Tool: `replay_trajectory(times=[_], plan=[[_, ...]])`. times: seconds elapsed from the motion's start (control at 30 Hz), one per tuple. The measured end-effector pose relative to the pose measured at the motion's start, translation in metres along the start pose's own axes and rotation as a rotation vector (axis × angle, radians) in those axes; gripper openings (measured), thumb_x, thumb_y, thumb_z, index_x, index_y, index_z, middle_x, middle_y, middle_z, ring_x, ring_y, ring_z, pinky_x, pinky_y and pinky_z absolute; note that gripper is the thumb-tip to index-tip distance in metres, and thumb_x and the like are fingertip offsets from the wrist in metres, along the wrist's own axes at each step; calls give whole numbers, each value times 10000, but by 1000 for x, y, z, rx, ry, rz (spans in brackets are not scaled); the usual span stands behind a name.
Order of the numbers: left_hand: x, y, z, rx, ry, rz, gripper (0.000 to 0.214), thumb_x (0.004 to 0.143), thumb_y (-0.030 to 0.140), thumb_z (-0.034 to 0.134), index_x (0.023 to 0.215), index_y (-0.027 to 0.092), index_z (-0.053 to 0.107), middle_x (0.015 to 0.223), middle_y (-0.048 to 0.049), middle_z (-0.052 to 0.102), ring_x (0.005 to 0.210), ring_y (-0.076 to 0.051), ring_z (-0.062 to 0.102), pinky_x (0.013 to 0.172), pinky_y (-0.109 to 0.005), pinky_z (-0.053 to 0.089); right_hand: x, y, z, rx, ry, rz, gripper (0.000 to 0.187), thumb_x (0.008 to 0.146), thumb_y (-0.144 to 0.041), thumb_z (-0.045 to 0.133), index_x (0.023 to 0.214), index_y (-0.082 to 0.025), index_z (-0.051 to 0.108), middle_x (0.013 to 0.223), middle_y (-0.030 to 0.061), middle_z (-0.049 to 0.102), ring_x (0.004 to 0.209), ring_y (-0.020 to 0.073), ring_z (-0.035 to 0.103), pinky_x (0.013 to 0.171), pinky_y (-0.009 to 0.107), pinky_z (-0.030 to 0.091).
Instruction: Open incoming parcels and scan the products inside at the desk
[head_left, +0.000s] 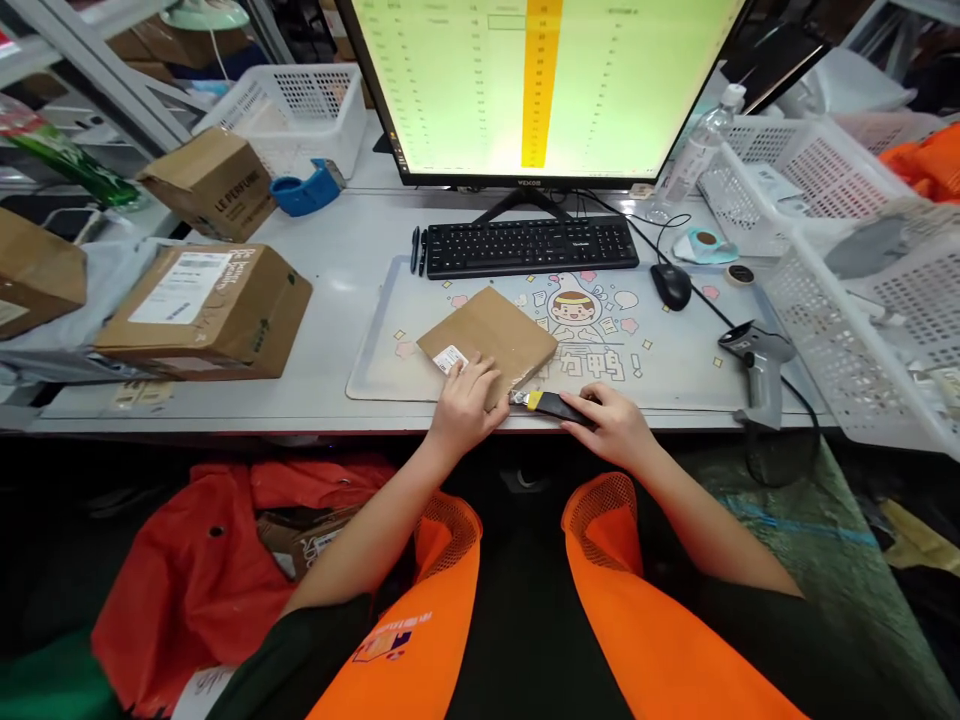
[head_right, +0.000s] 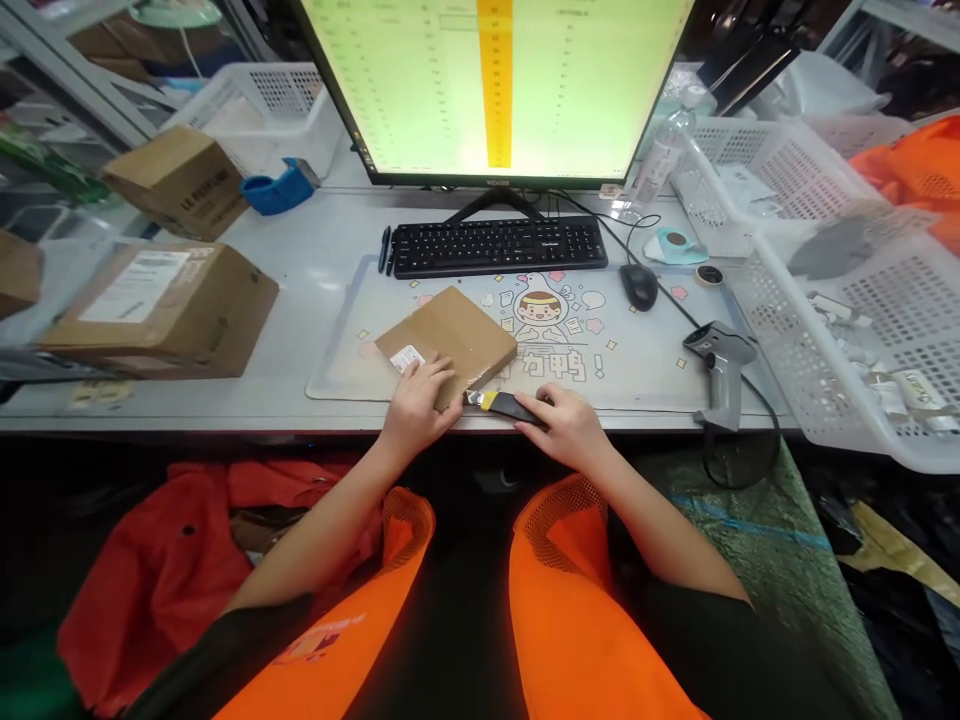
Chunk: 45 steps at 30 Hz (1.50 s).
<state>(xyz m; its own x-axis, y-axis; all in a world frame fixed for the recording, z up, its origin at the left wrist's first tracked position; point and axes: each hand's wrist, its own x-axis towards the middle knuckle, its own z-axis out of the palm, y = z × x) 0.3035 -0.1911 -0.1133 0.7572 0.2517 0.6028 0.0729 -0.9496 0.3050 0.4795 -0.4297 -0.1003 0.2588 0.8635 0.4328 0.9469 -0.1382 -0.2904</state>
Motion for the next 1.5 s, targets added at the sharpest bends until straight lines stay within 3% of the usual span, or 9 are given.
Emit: replay_trajectory(times=[0.37, 0.83, 0.93, 1.1, 1.23, 1.33, 1.4, 1.5], plan=[[-1, -2, 2, -12, 55, 69, 70, 965, 240, 630, 1008, 187, 619, 1234, -196, 775, 1342, -355, 680, 1150, -551, 502, 8, 14, 1, -2, 14, -84, 390, 1040, -431, 632, 1322, -196, 766, 1043, 125, 696, 899, 230, 668, 792, 362, 583], [2, -3, 0, 17, 145, 156, 126, 953, 212, 664, 984, 207, 542, 1201, -176, 785, 1289, -352, 713, 1089, -512, 541, 16, 8, 3, -42, 11, -116, 410, 1049, -468, 615, 1315, -200, 777, 1042, 125, 697, 884, 223, 654, 783, 345, 549], [2, -3, 1, 17, 140, 157, 134, 960, 217, 659, 946, 213, 526, 1205, -172, 784, 1281, -342, 718, 1092, -507, 539, 19, 23, -3, -67, -22, -39, 416, 1042, -478, 615, 1336, -231, 776, 1074, 124, 694, 908, 235, 661, 814, 361, 554], [-1, 1, 0, -15, 110, 106, 103, 970, 255, 639, 947, 212, 548, 1207, -168, 783, 1281, -341, 717, 1095, -518, 538, 12, 63, -24, -159, 40, 318, 462, 1007, -482, 634, 1361, -218, 765, 1103, 127, 691, 940, 258, 686, 825, 374, 573], [3, -29, -20, -165, -46, 88, 145, 988, 330, 609, 1071, 211, 623, 1294, -159, 757, 1347, -332, 671, 1120, -536, 530, -4, 67, -34, -75, 81, 388, 478, 1001, -503, 632, 1346, -200, 765, 1099, 121, 705, 967, 265, 707, 849, 383, 586], [12, -72, -42, -126, -150, -7, 426, 932, 502, 700, 1261, 232, 672, 1509, -171, 630, 1523, -411, 479, 1207, -648, 431, -12, 55, -40, 51, 104, 372, 464, 1036, -504, 594, 1338, -191, 756, 1090, 114, 728, 988, 259, 717, 879, 385, 588], [14, -89, -50, -74, -196, -118, 670, 848, 603, 784, 1394, 238, 650, 1603, -184, 527, 1527, -439, 450, 1205, -645, 440, -9, 41, -46, 107, 98, 358, 450, 1057, -493, 568, 1343, -196, 748, 1099, 107, 739, 1011, 254, 720, 902, 382, 586], [5, -71, -45, -57, -199, -218, 691, 823, 633, 814, 1365, 222, 693, 1369, -173, 649, 1203, -336, 683, 1006, -474, 600, 6, 15, -57, 86, 28, 331, 439, 1074, -480, 540, 1358, -213, 742, 1120, 101, 742, 1004, 247, 724, 890, 368, 581]])
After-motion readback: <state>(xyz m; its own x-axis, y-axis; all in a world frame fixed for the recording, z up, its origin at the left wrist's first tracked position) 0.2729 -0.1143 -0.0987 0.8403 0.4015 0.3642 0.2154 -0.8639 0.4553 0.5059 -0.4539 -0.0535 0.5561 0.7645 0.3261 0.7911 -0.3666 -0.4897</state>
